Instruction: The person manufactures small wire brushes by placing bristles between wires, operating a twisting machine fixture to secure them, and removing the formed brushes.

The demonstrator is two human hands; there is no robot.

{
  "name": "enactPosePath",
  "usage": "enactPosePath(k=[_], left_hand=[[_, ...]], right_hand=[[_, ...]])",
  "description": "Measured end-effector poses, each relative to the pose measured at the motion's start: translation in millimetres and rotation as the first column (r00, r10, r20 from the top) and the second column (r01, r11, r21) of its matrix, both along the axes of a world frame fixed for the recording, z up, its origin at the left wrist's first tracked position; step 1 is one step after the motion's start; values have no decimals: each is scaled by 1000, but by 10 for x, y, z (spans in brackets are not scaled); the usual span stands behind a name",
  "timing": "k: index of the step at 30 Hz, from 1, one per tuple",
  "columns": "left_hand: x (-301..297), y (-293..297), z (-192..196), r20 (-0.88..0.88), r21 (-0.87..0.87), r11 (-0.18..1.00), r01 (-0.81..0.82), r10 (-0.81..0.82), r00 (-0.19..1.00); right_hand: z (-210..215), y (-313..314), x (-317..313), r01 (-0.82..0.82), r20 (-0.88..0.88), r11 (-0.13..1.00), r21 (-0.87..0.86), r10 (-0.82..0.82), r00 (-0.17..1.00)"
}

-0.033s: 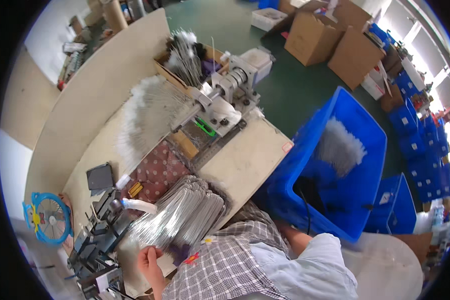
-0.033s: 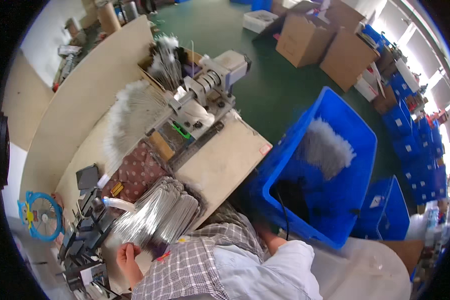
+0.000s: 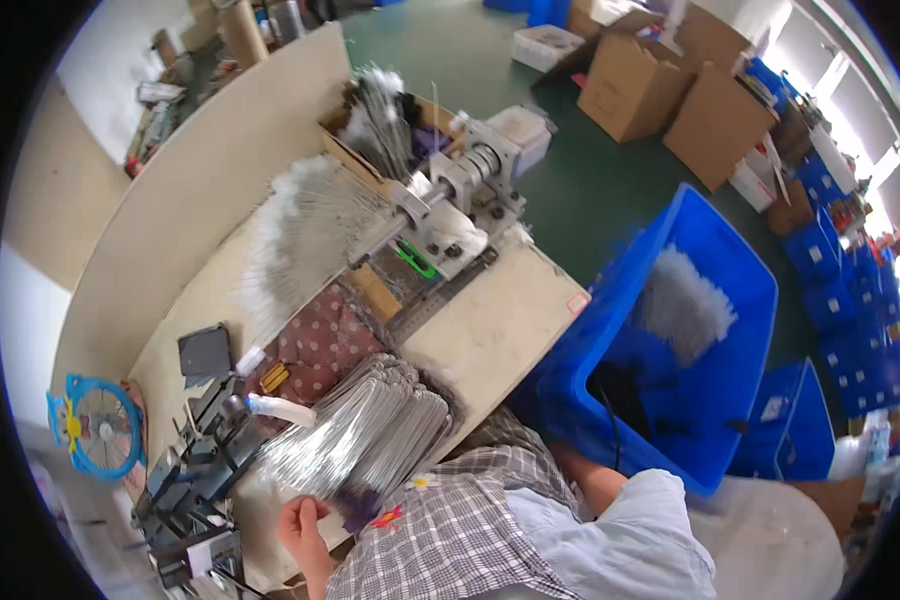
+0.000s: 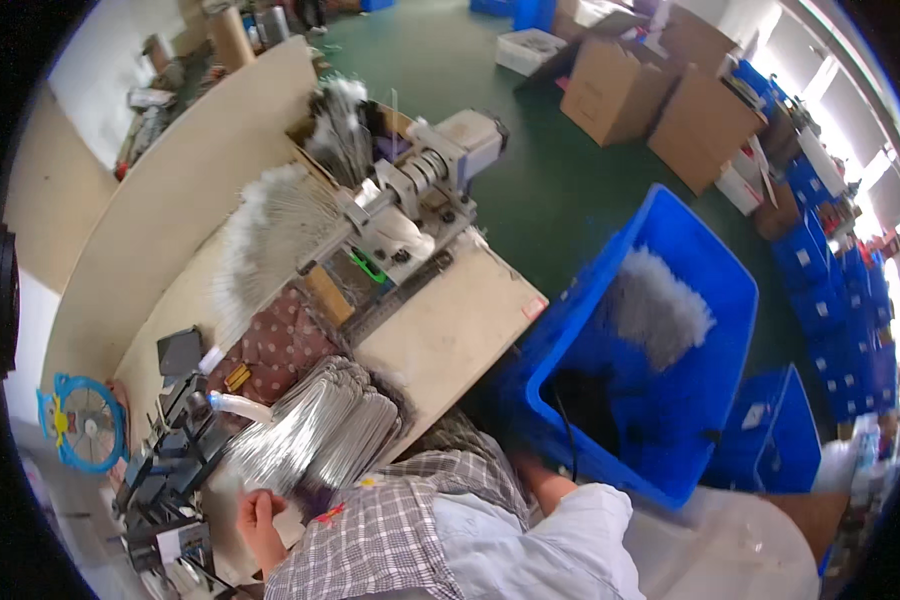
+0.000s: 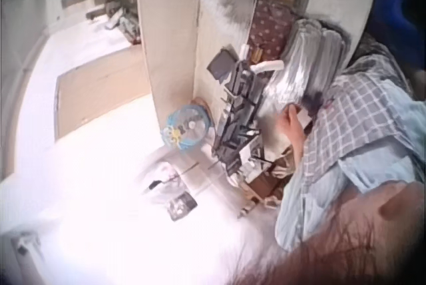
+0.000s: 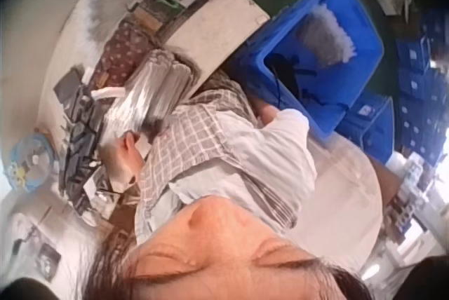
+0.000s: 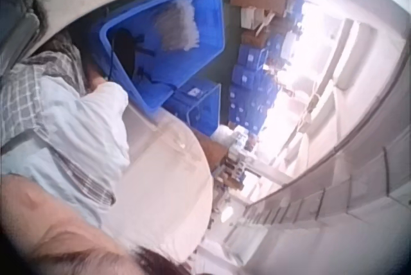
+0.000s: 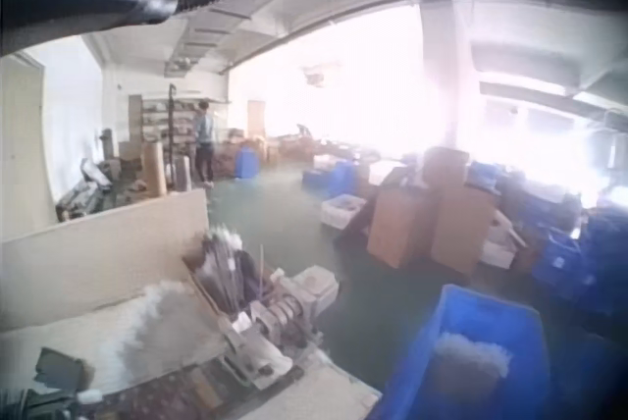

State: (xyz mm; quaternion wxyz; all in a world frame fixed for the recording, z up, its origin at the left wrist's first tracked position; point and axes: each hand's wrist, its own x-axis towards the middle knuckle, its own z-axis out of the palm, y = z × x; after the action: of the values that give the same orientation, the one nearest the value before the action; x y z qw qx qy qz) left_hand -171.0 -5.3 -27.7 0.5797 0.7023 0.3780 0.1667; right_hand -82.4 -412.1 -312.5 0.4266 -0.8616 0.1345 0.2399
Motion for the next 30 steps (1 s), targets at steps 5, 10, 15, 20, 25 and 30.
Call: enactPosePath(k=[5, 10, 15, 20, 25, 30], left_hand=[[-976, -86, -340, -239, -201, 928, 313, -356, 903], [-2417, -498, -2660, -609, 179, 984, -11, 119, 784], [-2265, -703, -2978, -635, 137, 980, -144, 198, 746], [-1924, -665, -3238, -681, 76, 980, -182, 185, 709], [-1806, -583, -3292, -763, 11, 980, -199, 136, 631], [-1849, -691, -3267, -811, -58, 975, -213, 79, 579]], right_hand=[[-467, 133, 1054, -490, -160, 858, -154, 467, 869], [-364, 337, 1365, -531, 322, 816, -231, 579, 749], [958, 731, 1303, -460, 397, 871, -172, 488, 777], [712, 555, 1493, -476, 201, 865, -157, 500, 842], [747, 707, 1643, -214, 48, 967, 136, 210, 977], [1078, 635, 1573, 142, -149, 932, 334, -97, 984]])
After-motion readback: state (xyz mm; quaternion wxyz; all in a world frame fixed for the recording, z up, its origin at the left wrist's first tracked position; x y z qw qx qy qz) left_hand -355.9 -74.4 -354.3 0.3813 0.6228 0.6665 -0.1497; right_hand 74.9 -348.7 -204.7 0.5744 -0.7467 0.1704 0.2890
